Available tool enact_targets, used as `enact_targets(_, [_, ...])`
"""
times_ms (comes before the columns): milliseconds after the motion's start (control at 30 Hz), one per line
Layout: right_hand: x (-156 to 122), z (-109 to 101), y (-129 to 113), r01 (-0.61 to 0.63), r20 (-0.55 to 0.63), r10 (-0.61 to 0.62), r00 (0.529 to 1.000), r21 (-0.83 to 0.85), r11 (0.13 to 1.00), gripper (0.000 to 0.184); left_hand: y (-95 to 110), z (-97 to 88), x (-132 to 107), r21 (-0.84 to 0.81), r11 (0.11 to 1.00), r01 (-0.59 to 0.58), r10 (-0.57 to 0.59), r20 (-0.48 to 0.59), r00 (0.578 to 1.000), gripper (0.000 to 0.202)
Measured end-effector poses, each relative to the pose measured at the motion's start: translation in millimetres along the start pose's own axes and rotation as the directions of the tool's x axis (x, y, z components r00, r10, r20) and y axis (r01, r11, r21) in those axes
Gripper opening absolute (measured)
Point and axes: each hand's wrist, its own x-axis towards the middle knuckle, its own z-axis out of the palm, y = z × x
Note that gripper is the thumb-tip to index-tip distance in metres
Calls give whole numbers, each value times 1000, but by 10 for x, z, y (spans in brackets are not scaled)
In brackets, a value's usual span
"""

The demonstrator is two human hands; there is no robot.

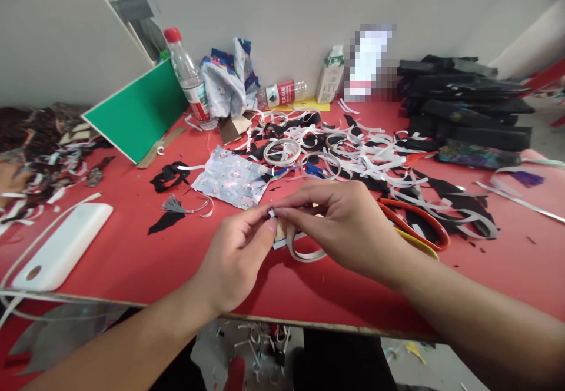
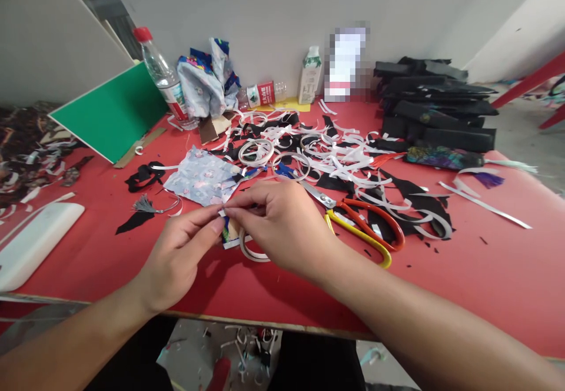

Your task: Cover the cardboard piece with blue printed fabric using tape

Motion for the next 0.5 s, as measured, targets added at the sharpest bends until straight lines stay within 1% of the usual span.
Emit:
enact_targets(133, [-18,27,14,-28,18,27,999,67,997,16,5,15,3,121,992,-40,47,-55,997,35])
enact_targets(267, [-32,42,28,-28,36,26,999,66,997,15,-27,26,2,273,959,-80,127,-159,979,39])
enact_targets(333, [-33,36,30,-7,22,6,1000,19,1000,16,-49,25,-3,358,930,-82,164,-206,965,39])
enact_targets(400, [-35,20,26,14,0,-14,1000,-66,998,15,-66,19,-9,419,905,-71,185,-237,954,39])
enact_targets(500, [-42,-18,20,50,-25,-58,998,-243,969,14,-75,-6,-14,434,898,-68,198,-262,945,38])
